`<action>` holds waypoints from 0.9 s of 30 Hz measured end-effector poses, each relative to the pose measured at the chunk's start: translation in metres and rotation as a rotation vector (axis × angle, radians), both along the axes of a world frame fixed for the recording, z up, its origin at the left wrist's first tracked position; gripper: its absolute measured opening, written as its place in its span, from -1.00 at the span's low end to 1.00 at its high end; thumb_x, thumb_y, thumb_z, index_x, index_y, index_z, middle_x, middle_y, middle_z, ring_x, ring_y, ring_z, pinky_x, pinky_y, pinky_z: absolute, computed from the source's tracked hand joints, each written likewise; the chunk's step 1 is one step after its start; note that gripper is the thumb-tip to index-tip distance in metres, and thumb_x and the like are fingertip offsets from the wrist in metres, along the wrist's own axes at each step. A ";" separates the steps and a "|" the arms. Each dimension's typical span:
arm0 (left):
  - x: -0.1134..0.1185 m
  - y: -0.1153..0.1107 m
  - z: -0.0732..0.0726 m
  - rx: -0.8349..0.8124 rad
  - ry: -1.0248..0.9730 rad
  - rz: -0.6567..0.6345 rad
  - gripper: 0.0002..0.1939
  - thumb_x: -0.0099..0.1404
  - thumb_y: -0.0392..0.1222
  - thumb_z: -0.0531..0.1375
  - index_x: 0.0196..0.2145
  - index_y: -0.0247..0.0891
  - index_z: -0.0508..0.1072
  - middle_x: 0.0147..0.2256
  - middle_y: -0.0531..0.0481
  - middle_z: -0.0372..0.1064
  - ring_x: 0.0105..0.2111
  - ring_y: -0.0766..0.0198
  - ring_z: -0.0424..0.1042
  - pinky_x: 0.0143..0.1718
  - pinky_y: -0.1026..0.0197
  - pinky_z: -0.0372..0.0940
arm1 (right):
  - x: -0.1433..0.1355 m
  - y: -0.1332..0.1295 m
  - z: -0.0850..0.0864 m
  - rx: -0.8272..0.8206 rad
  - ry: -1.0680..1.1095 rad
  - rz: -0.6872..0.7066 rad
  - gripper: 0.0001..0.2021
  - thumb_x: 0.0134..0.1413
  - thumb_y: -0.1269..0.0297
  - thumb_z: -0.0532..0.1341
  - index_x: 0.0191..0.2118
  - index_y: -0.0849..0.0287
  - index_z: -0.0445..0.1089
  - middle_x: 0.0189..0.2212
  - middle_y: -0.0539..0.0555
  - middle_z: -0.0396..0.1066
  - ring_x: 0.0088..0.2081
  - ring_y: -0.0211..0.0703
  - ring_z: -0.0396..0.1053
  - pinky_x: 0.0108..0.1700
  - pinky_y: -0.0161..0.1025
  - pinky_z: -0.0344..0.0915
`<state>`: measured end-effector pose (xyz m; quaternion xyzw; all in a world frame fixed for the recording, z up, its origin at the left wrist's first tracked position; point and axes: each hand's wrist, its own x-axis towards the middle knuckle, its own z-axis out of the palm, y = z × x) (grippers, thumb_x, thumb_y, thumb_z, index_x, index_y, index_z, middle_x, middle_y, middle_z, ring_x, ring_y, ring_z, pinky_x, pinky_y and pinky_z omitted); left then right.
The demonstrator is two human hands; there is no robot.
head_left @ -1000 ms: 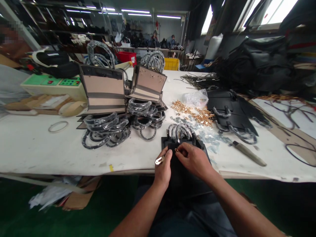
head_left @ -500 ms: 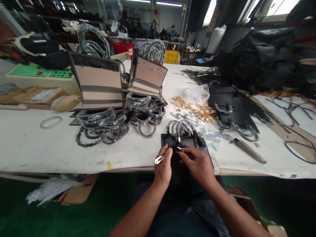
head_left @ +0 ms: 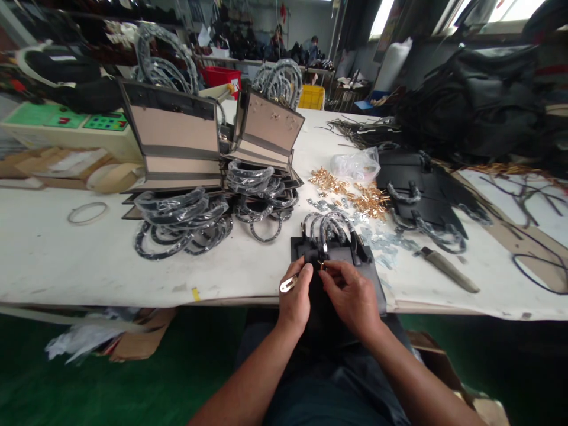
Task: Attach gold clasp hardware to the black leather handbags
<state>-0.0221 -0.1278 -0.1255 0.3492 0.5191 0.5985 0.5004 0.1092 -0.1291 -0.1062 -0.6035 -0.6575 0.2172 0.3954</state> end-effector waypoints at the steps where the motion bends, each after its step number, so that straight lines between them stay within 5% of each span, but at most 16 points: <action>1: -0.001 0.000 0.001 0.011 0.005 -0.011 -0.73 0.35 0.00 0.26 -0.12 -0.16 0.65 -0.07 -0.07 0.60 0.04 0.03 0.50 0.14 0.11 0.30 | -0.001 0.001 0.000 0.009 -0.027 0.002 -0.84 0.26 0.19 0.25 -0.11 0.08 0.51 -0.35 0.06 0.58 -0.39 -0.11 0.53 -0.26 -0.20 0.45; 8: -0.002 -0.001 0.000 0.051 0.048 -0.041 -0.74 0.38 -0.06 0.20 -0.12 -0.16 0.64 -0.08 -0.06 0.60 0.01 0.05 0.51 0.10 0.13 0.31 | -0.003 0.007 0.000 0.031 -0.115 0.046 -0.78 0.27 0.24 0.19 -0.02 0.08 0.48 -0.29 0.08 0.56 -0.35 -0.10 0.50 -0.23 -0.21 0.41; 15: 0.007 0.003 -0.006 -0.005 0.054 0.067 -0.75 0.37 -0.05 0.20 -0.13 -0.16 0.63 -0.10 -0.06 0.60 -0.01 0.05 0.50 0.11 0.10 0.32 | -0.001 0.014 0.011 -0.079 -0.100 0.123 -0.83 0.18 0.28 0.20 -0.11 0.07 0.44 -0.49 -0.04 0.43 -0.50 -0.19 0.37 -0.39 -0.29 0.28; 27: 0.010 0.005 -0.014 -0.037 0.103 0.097 -0.74 0.40 -0.01 0.18 -0.11 -0.18 0.57 -0.10 -0.06 0.57 -0.03 0.08 0.49 0.10 0.09 0.30 | 0.000 0.021 0.021 -0.144 -0.106 0.224 -0.85 0.19 0.31 0.18 -0.18 0.06 0.50 -0.47 -0.05 0.43 -0.45 -0.19 0.37 -0.35 -0.28 0.24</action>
